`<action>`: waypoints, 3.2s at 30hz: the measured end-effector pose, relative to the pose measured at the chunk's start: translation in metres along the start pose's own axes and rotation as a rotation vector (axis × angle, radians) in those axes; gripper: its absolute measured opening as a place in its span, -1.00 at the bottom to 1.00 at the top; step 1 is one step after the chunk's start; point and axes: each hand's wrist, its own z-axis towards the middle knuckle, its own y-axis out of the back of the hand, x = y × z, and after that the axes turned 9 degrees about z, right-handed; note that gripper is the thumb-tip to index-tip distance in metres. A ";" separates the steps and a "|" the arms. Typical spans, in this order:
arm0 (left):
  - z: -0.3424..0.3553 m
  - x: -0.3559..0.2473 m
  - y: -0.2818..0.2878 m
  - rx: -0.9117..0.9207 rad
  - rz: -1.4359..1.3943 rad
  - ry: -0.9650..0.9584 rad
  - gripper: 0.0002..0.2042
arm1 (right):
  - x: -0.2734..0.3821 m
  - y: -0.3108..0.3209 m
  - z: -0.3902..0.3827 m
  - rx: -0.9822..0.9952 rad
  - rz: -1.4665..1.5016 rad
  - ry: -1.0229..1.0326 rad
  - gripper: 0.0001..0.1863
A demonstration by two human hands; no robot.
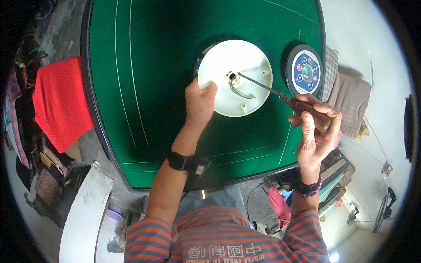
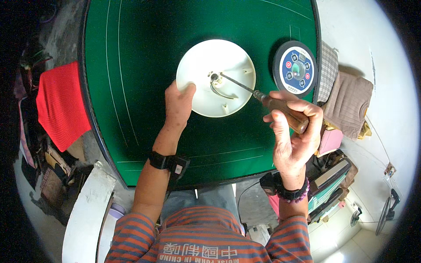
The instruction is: The person disassembles the central components of an automatic mahjong table using a screwdriver to remove screws and access internal wiring.
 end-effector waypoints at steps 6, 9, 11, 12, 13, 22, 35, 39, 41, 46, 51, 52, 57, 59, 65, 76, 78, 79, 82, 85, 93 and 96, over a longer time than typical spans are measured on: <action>0.000 -0.003 0.001 0.046 -0.003 0.108 -0.68 | 0.003 -0.003 0.002 0.005 -0.019 -0.012 -0.71; 0.000 -0.003 0.000 0.043 -0.019 0.058 -0.68 | 0.010 -0.005 0.007 -0.005 -0.042 -0.017 -0.70; -0.001 -0.004 0.000 0.035 0.027 0.074 -0.69 | 0.024 -0.007 0.021 0.095 -0.451 0.057 -0.69; 0.000 -0.003 0.001 0.032 0.027 0.075 -0.69 | 0.029 -0.015 0.032 0.106 -0.469 0.108 -0.67; 0.002 0.000 0.002 0.035 0.029 0.078 -0.69 | 0.039 -0.019 0.041 0.176 -0.556 0.091 -0.67; 0.005 0.006 -0.003 0.052 0.011 0.092 -0.71 | 0.049 -0.028 0.074 0.405 -0.513 0.036 -0.79; 0.011 0.016 -0.007 0.006 -0.039 0.029 -0.72 | 0.079 -0.036 0.075 0.534 -0.788 0.229 -0.63; 0.010 0.014 -0.008 0.002 -0.037 0.014 -0.72 | 0.075 -0.030 0.081 0.506 -0.913 0.064 -0.69; 0.010 0.013 -0.008 0.007 0.004 0.034 -0.71 | 0.069 -0.032 0.080 0.495 -1.019 0.104 -0.71; 0.009 0.007 -0.002 0.068 0.024 0.093 -0.68 | 0.072 -0.038 0.082 0.450 -0.788 0.190 -0.70; 0.008 0.004 -0.003 0.066 0.003 0.099 -0.66 | 0.073 -0.029 0.088 0.546 -1.135 0.036 -0.59; 0.008 0.003 -0.003 0.070 0.013 0.102 -0.66 | 0.076 -0.032 0.087 0.539 -0.966 0.155 -0.65; 0.009 0.009 -0.003 0.059 0.010 0.077 -0.66 | 0.077 -0.032 0.086 0.513 -0.879 0.075 -0.67; 0.010 0.010 -0.003 0.053 -0.012 0.056 -0.66 | 0.074 -0.031 0.087 0.529 -1.057 -0.023 -0.62; 0.009 0.009 -0.002 0.041 0.047 0.063 -0.66 | 0.077 -0.037 0.085 0.531 -0.795 0.168 -0.59; 0.007 0.005 0.000 0.057 0.011 0.078 -0.66 | 0.077 -0.035 0.087 0.531 -0.767 0.122 -0.65; 0.007 0.003 -0.002 0.072 0.004 0.077 -0.66 | 0.074 -0.033 0.087 0.512 -0.934 0.100 -0.61; 0.007 0.002 -0.003 0.082 0.013 0.087 -0.66 | 0.073 -0.032 0.088 0.504 -1.018 0.088 -0.59; 0.008 0.006 -0.002 0.076 0.017 0.091 -0.66 | 0.075 -0.036 0.086 0.574 -0.761 0.242 -0.59; 0.008 0.009 -0.001 0.067 0.000 0.063 -0.67 | 0.077 -0.039 0.088 0.619 -0.768 0.214 -0.63; 0.008 0.009 -0.003 0.069 -0.006 0.081 -0.67 | 0.073 -0.033 0.089 0.569 -0.777 0.204 -0.67; 0.009 0.013 -0.002 0.072 -0.015 0.040 -0.68 | 0.077 -0.035 0.090 0.594 -0.858 0.297 -0.66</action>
